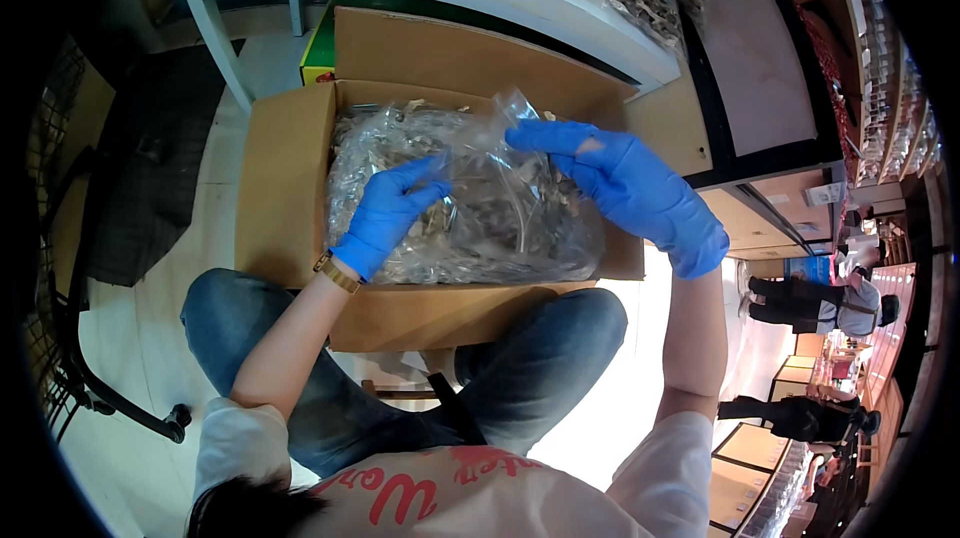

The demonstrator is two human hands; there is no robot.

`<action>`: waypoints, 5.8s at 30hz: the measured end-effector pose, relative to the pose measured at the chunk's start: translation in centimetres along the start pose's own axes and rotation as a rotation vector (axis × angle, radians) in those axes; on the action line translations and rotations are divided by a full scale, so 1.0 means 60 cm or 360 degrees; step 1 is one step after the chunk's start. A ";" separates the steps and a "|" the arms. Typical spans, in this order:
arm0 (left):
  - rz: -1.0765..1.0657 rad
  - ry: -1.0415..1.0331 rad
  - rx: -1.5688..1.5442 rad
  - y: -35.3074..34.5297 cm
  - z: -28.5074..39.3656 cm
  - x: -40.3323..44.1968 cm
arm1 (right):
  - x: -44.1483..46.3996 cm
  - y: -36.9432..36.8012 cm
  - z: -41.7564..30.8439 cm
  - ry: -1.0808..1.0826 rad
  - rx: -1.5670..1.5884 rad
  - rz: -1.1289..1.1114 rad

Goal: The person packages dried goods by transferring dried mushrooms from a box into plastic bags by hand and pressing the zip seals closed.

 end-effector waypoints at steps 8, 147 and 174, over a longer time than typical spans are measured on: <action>0.0026 -0.0054 0.0113 0.002 0.013 -0.004 | -0.013 0.052 0.044 -0.0436 0.0103 0.0446; 0.0545 -0.0473 0.0965 0.146 0.178 -0.052 | -0.123 -0.192 0.428 -0.0819 0.0928 0.1386; 0.0412 -0.0698 0.1556 0.027 0.063 -0.017 | -0.070 0.010 0.180 -0.0386 -0.1226 0.0613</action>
Point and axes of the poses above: each hand's wrist, its own x-axis towards the middle knuckle, its own y-axis out of the back of the hand, z = x × y, the point moved 10 cm from there along x, towards the middle knuckle, and after that the axes turned 6 degrees about y, right-handed, at the moved point
